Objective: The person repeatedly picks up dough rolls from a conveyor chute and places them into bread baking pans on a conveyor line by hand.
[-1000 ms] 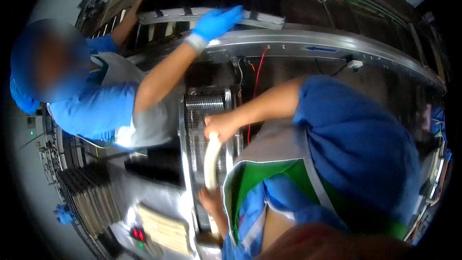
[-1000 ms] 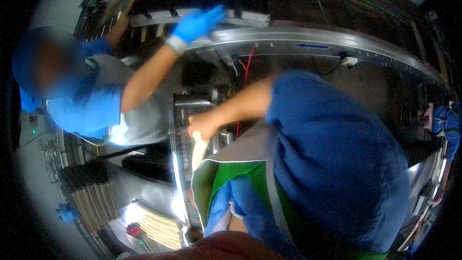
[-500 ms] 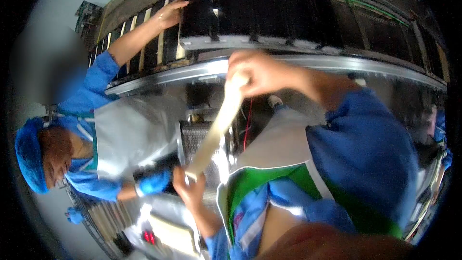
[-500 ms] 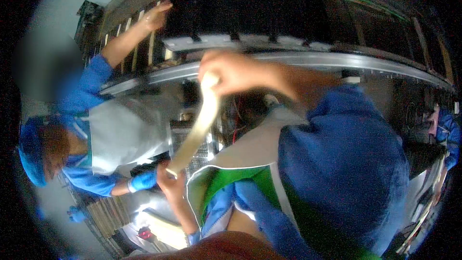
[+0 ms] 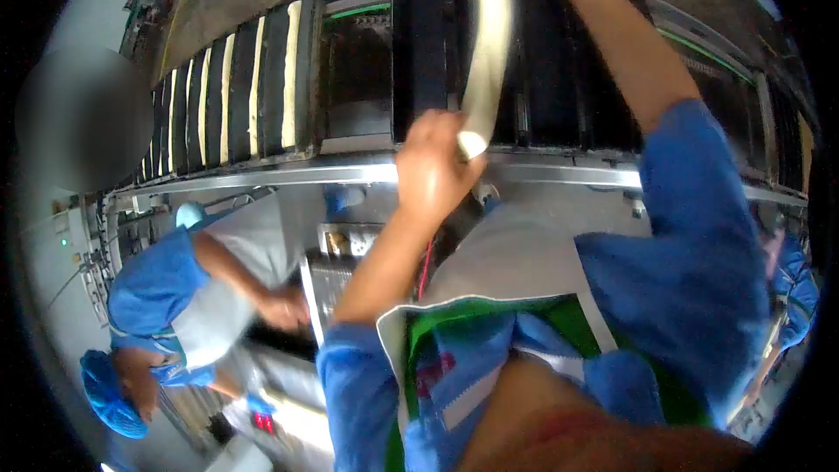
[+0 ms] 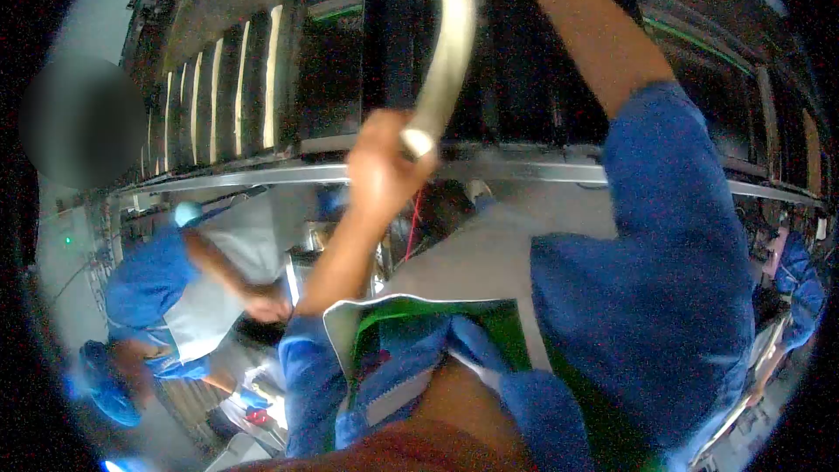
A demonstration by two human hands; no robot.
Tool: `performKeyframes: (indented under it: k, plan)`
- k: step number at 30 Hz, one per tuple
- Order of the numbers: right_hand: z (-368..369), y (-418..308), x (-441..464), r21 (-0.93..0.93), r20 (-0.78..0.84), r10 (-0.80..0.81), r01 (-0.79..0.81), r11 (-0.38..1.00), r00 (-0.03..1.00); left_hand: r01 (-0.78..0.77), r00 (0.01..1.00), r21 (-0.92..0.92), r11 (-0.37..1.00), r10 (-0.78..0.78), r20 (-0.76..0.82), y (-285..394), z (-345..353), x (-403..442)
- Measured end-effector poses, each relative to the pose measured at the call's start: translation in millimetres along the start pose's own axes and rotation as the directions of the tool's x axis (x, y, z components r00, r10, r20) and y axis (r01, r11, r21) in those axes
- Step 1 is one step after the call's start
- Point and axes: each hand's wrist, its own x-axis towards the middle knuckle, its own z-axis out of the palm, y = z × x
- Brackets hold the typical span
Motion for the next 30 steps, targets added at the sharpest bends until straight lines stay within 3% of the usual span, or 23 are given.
performKeyframes:
  k: [1,3,4,7,9,11,14,15,16,17,18,19,20,21,22,23,25,27,29,30]
  plan:
    - [27,3,6,-0.089,0.074,0.167,-0.161,0.983,0.983,-0.029,0.994,0.067,0.997,0.022,0.108,-8,17,9]
    - [76,3,3,-0.206,0.128,0.236,-0.207,0.956,0.963,-0.023,0.931,0.107,0.994,-0.018,0.365,-18,40,17]
    - [85,-9,-15,-0.253,0.227,0.271,-0.212,0.944,0.935,-0.135,0.934,0.145,0.980,0.077,0.348,-29,57,7]
    - [105,-45,-57,-0.300,0.567,0.252,-0.088,0.950,0.784,-0.139,0.928,0.148,0.979,0.077,0.364,-30,49,8]
    - [139,-45,-77,-0.169,0.477,0.042,0.045,0.985,0.878,-0.093,0.955,0.081,0.992,0.066,0.289,-44,31,-1]
    - [136,-70,-64,-0.247,0.561,0.194,-0.062,0.967,0.805,-0.035,0.990,0.014,0.999,0.033,0.136,-60,7,-25]
    - [167,-51,-45,-0.183,0.599,-0.015,0.155,0.971,0.801,0.278,0.959,0.066,0.958,-0.281,0.033,-72,-37,-87]
    - [180,-46,-41,-0.204,0.565,-0.093,0.248,0.947,0.820,0.330,0.942,0.096,0.939,-0.322,-0.094,-78,-43,-116]
    - [149,-75,-34,-0.214,0.709,-0.150,0.413,0.885,0.690,0.448,0.887,0.098,0.889,-0.428,-0.176,-78,-48,-146]
    - [140,-89,-35,-0.246,0.664,0.003,0.215,0.945,0.748,0.558,0.813,0.084,0.826,-0.523,-0.254,-76,-53,-181]
    - [146,-86,-31,-0.269,0.704,-0.030,0.305,0.914,0.709,0.644,0.744,0.112,0.757,-0.585,-0.323,-81,-53,-230]
    - [145,-84,-35,-0.223,0.698,0.016,0.196,0.955,0.715,0.724,0.668,0.135,0.677,-0.639,-0.382,-80,-54,-272]
    - [153,-86,-46,-0.233,0.568,-0.068,0.239,0.943,0.820,0.889,0.452,0.117,0.444,-0.804,-0.386,-51,-71,-288]
    - [160,-87,-58,-0.258,0.417,-0.149,0.274,0.927,0.897,0.951,0.303,0.063,0.303,-0.866,-0.397,-54,-64,-342]
    - [157,-108,-61,-0.315,0.417,-0.279,0.425,0.849,0.865,0.965,0.254,0.068,0.253,-0.836,-0.486,-43,-66,-383]
    - [155,-135,-75,-0.254,0.263,-0.259,0.325,0.911,0.930,0.973,0.221,0.073,0.218,-0.800,-0.558,-30,-64,-416]
    - [150,-205,-107,-0.051,0.218,-0.414,0.434,0.899,0.884,0.997,0.068,0.067,0.034,-0.782,-0.620,-7,-63,-479]
    - [169,-275,-149,0.216,0.277,-0.611,0.571,0.792,0.742,1.000,-0.018,0.001,-0.024,-0.761,-0.649,9,-73,-548]
    - [188,-346,-196,0.411,0.409,-0.675,0.536,0.737,0.614,0.980,-0.140,0.004,-0.199,-0.700,-0.700,20,-78,-598]
    - [198,-379,-219,0.503,0.447,-0.730,0.529,0.683,0.517,0.980,-0.144,-0.005,-0.201,-0.684,-0.715,20,-78,-630]
